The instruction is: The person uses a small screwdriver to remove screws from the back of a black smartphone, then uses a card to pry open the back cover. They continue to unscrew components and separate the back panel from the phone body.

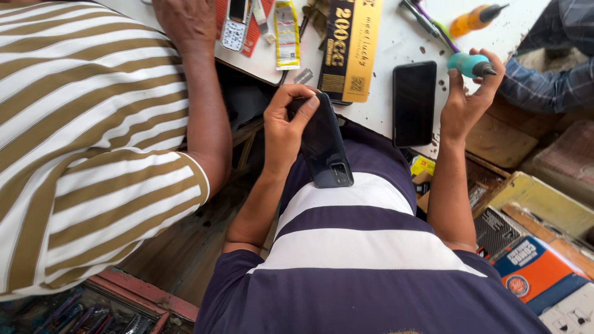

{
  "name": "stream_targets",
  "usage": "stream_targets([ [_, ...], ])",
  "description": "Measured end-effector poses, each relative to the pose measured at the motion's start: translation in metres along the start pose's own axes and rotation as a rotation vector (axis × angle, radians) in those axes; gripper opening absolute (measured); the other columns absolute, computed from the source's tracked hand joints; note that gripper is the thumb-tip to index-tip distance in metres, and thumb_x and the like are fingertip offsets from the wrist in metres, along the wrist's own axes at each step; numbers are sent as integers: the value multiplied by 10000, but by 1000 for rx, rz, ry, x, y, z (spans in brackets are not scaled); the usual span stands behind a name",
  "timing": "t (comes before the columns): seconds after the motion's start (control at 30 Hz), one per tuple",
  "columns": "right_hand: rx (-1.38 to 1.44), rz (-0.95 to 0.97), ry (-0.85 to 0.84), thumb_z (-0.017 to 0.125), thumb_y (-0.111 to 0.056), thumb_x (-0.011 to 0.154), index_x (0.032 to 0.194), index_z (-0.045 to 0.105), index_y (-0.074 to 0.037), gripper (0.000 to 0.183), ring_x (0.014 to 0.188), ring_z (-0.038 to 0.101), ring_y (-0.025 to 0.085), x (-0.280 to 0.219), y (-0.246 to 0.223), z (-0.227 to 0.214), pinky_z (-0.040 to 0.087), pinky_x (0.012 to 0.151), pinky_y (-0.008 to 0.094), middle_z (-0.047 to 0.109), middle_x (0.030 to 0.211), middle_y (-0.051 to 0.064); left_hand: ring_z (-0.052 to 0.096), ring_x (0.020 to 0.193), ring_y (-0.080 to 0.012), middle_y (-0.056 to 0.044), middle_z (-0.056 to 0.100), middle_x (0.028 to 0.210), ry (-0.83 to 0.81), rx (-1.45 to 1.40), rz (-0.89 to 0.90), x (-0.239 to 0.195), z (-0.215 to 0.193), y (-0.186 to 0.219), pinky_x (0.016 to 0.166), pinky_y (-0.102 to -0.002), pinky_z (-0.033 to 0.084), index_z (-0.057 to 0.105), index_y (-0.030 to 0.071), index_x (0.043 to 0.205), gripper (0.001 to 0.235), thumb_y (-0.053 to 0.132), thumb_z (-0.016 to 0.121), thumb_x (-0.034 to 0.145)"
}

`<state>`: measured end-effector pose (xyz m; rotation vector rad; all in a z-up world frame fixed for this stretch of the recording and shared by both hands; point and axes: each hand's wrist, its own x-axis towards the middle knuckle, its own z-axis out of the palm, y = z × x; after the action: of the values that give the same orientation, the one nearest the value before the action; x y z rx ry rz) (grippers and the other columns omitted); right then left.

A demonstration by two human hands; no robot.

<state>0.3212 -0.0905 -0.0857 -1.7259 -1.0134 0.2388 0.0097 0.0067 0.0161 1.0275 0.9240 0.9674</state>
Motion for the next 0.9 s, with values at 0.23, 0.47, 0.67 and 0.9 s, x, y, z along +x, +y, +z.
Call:
stream_targets([
  [0.23, -156, -46, -2, 850, 19, 1038, 1382, 579, -92, 451, 1229, 641, 223, -5, 6, 0, 430, 983, 352, 705, 1361, 73, 645, 1010, -79, -49, 705, 1135, -58, 42, 37, -3, 1, 2, 946, -228, 533, 639, 33, 1095, 114, 3, 708, 1009],
  [0.47, -192, 59, -41, 855, -7, 1043, 1383, 584, -85, 442, 1187, 631, 221, -10, -4, 1, 451, 946, 353, 698, 1318, 66, 638, 1017, -82, -46, 704, 1127, -79, 87, 36, -3, 3, 2, 953, -232, 520, 633, 33, 1081, 110, -1, 708, 1008],
  [0.67, 87, -77, 377, 727, -4, 999, 1475, 454, -45, 550, 1156, 539, 205, -29, -51, -5, 494, 979, 348, 499, 1268, 89, 608, 983, -76, -36, 702, 1120, -71, 120, 44, -5, 5, 6, 926, -227, 500, 649, 33, 1080, 99, -2, 714, 1014],
  [0.9, 1209, 828, -506, 649, -164, 1006, 1397, 502, 61, 475, 977, 716, 235, -18, -122, 32, 658, 756, 359, 689, 1143, 170, 638, 1031, -88, -26, 710, 1132, -170, 140, 50, -6, 13, 9, 950, -235, 516, 650, 48, 1080, 113, 17, 725, 1002],
])
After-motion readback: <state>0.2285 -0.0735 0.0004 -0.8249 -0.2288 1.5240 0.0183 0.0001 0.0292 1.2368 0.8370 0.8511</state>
